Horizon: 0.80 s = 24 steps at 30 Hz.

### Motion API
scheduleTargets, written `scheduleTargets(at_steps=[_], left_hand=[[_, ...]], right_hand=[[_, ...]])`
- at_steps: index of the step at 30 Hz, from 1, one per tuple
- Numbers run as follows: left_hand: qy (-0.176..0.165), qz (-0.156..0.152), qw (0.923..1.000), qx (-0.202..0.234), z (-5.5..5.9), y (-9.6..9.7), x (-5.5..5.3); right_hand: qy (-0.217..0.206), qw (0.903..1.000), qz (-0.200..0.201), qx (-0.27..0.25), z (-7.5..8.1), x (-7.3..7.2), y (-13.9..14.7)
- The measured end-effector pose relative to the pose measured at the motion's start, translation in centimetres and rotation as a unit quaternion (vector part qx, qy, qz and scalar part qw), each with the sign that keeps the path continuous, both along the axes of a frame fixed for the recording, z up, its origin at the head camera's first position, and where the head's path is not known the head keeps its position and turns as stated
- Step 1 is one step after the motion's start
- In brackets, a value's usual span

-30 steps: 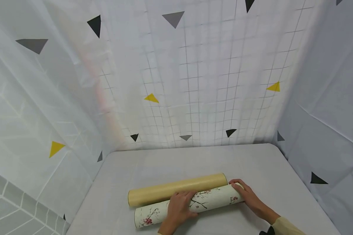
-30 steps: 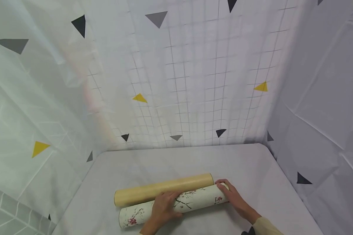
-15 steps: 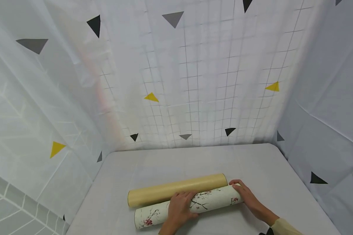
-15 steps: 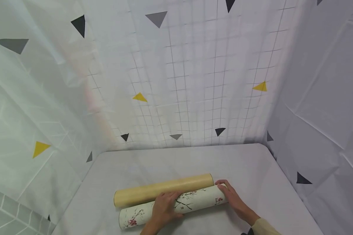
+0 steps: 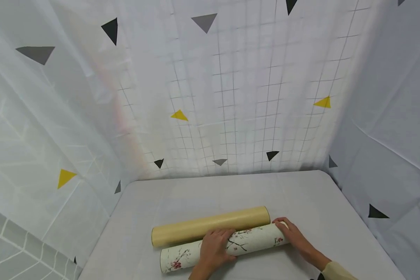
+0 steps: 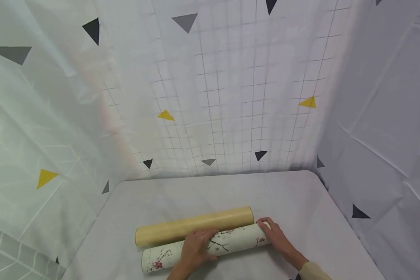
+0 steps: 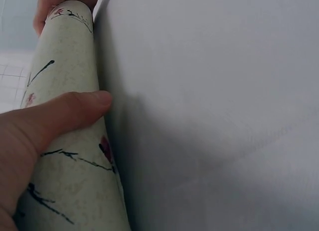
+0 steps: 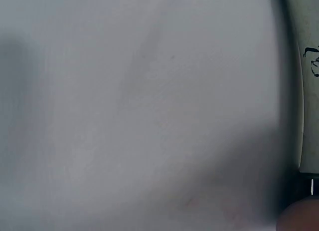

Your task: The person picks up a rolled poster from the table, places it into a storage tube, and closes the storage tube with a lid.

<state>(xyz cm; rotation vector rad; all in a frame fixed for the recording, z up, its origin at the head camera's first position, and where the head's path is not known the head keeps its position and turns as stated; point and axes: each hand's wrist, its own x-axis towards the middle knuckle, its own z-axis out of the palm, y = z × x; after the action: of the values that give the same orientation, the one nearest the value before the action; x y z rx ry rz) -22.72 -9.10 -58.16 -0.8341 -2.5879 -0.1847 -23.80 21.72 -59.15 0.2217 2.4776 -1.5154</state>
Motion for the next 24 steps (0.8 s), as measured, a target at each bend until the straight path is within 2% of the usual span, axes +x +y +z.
scheduleTargets(at_steps=[5,15,20,24], left_hand=[[-0.014,-0.001,0.9999,-0.006,-0.20,0.12,0.02],[0.008,-0.015,0.9999,-0.003,-0.25,-0.16,-0.01],[0.020,-0.039,0.9977,0.051,-0.29,-0.18,-0.23],[0.035,-0.071,0.9908,0.110,-0.36,-0.19,-0.40]], right_hand=[[0.017,0.9998,0.002,0.009,-0.35,0.25,0.12],[0.028,0.9993,0.014,0.022,-0.19,0.24,0.29],[0.030,0.9991,0.017,0.024,0.18,-0.29,0.41],[0.057,0.9976,0.017,0.036,0.53,-0.20,0.34]])
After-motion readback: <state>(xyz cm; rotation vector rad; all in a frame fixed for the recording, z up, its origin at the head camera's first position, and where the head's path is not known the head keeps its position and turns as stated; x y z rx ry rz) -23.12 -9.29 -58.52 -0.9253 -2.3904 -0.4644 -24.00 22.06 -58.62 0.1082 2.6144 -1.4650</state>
